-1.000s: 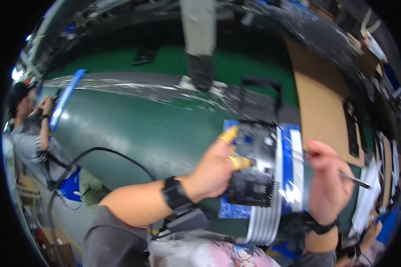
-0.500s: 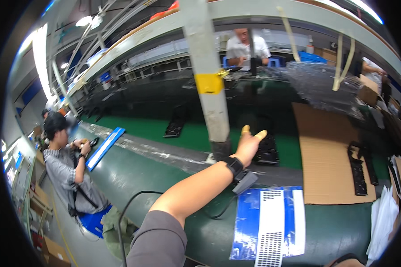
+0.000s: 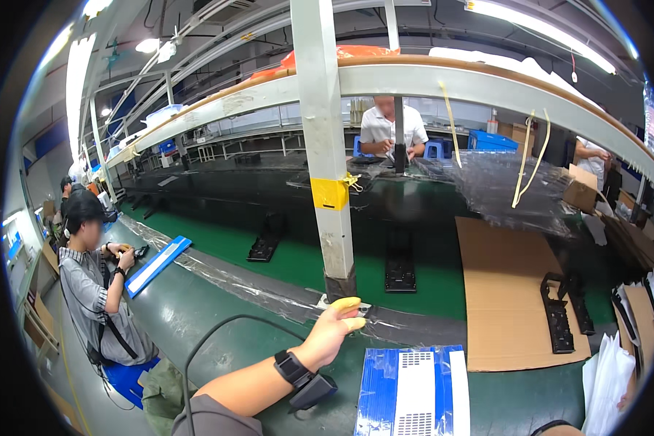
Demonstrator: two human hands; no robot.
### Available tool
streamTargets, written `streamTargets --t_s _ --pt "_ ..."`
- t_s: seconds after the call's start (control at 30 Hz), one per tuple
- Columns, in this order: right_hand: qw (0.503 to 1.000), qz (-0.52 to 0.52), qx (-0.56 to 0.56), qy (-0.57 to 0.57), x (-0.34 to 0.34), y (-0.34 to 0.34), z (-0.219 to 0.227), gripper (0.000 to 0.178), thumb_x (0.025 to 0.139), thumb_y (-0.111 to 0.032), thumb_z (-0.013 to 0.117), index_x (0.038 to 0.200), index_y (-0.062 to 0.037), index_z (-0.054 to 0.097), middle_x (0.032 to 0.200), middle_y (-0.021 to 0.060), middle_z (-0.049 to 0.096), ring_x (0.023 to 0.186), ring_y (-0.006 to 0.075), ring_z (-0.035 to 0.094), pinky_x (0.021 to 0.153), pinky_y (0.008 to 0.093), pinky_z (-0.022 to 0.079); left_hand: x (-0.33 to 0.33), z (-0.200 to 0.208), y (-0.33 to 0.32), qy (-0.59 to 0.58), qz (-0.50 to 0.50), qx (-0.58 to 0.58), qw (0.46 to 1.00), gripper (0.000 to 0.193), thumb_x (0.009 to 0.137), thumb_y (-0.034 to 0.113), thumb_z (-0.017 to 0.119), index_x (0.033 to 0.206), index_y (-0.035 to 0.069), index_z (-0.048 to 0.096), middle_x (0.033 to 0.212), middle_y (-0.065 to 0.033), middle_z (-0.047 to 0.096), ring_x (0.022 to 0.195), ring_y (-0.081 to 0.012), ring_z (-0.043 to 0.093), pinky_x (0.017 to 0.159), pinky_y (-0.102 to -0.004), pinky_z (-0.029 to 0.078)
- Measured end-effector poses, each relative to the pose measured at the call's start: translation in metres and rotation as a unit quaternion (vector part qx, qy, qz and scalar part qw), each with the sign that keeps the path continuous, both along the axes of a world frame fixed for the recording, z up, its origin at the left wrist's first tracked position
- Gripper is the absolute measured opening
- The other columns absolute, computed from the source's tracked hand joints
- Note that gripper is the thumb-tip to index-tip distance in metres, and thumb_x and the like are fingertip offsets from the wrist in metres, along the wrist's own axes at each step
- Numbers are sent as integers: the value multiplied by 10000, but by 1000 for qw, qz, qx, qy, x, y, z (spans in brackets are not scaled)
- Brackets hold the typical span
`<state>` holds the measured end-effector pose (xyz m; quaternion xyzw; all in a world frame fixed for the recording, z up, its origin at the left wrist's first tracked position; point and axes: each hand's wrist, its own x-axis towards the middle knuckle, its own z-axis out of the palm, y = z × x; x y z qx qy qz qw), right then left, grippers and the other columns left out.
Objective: Assembling plastic housing components on a manufacturing line using tweezers.
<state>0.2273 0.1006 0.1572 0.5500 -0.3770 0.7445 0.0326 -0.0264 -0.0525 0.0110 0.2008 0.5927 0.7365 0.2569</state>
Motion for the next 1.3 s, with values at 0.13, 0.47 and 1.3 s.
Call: streamTargets --t_s 0.13,0.47,1.3 --pt "1000 -5 10 14 17 -6 12 221 805 -80 501 629 53 512 547 211 487 330 237 411 297 304 297 11 0 3 -25 -7 94 995 371 739 12 549 1097 20 455 1090 -76 494 1012 -167 462 808 -278 399" --pt "989 -64 130 -34 -7 -50 -27 682 860 -194 411 1306 47 -46 1114 206 492 1110 278 363 936 374 258 15 -18 -14 -16 32 93 995 368 742 55 520 1104 75 456 1060 -53 520 938 -152 497 735 -275 419" --pt "979 105 150 -86 -38 -62 -50 642 649 42 374 1279 51 248 1217 197 423 1091 242 438 898 287 326 18 -24 -10 -29 9 61 998 366 761 59 521 1118 67 439 1074 -67 512 940 -141 498 745 -265 421"
